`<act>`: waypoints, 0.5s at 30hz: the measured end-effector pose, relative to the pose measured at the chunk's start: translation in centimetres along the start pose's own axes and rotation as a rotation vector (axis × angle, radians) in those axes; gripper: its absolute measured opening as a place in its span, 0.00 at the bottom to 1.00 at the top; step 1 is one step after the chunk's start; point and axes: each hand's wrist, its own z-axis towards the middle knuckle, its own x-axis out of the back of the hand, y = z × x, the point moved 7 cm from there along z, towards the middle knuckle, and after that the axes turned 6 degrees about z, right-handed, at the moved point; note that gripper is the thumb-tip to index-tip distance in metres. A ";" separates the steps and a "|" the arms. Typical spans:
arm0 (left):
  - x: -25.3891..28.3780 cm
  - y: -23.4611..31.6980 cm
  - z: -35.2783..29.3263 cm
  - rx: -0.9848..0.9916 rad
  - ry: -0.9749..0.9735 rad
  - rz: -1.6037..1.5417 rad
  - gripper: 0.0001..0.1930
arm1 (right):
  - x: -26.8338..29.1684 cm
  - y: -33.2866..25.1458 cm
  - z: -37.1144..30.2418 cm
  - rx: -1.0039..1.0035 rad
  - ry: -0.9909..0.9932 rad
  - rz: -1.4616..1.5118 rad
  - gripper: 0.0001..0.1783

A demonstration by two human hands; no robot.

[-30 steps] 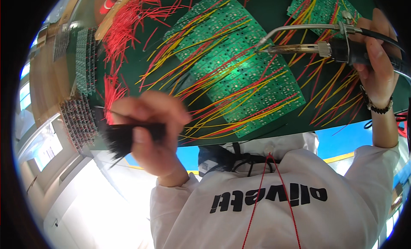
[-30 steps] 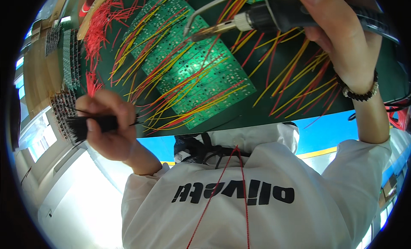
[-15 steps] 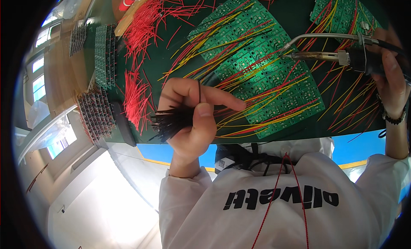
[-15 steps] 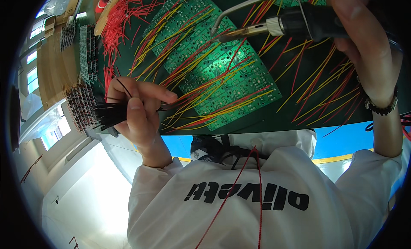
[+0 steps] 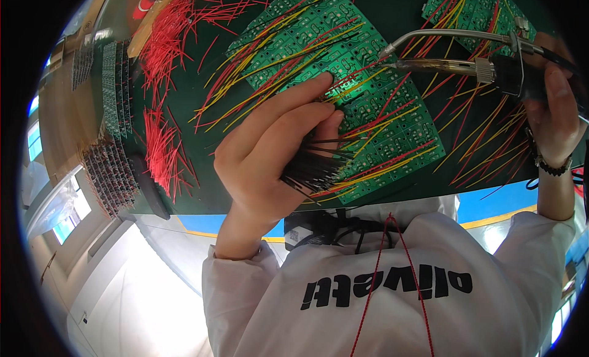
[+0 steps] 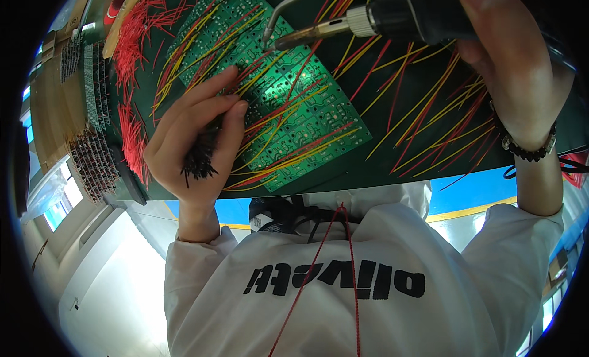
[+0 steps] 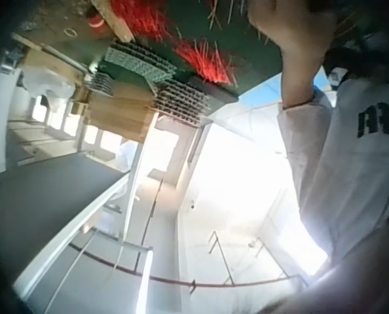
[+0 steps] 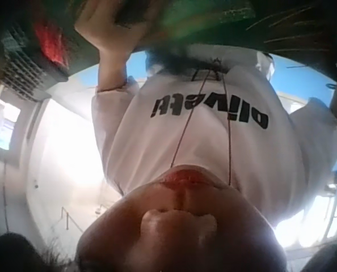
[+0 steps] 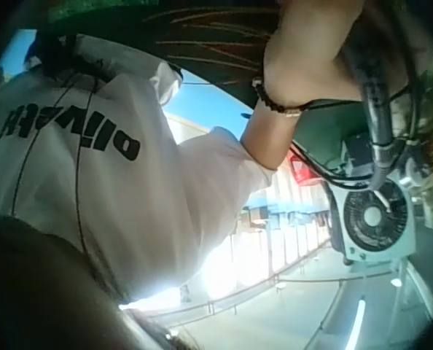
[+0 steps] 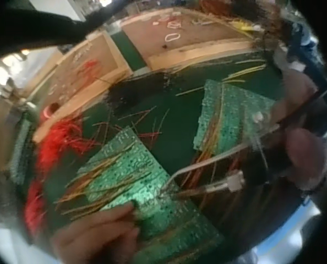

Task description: The person takes a bundle of wires and solders wires onto circuit boards using a soldering iron.

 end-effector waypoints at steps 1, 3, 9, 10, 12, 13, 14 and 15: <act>-0.1 -0.1 -0.1 0.004 -0.004 0.005 0.05 | 0.0 0.4 -0.1 -0.066 0.007 0.101 0.10; -0.3 -0.4 -0.1 0.013 -0.007 0.003 0.06 | 0.1 1.2 -0.4 -0.204 0.020 0.300 0.10; -0.3 -0.4 0.0 -0.014 -0.002 0.008 0.05 | -0.7 3.0 -2.2 -0.636 0.072 0.887 0.11; -0.2 -0.3 0.0 -0.014 -0.004 0.014 0.06 | -1.0 3.2 -2.5 -0.709 0.082 0.984 0.11; -0.3 -0.4 0.0 -0.012 -0.003 0.014 0.06 | -1.6 3.4 -3.3 -0.857 0.104 1.173 0.12; -0.3 -0.3 -0.1 -0.020 0.002 0.014 0.06 | -2.0 3.4 -3.6 -0.932 0.115 1.266 0.12; -0.3 -0.3 -0.1 -0.028 0.006 0.017 0.06 | -2.1 3.4 -3.5 -0.933 0.112 1.264 0.12; -0.3 -0.3 -0.1 -0.027 0.008 0.014 0.06 | -2.1 3.2 -3.0 -0.879 0.085 1.204 0.13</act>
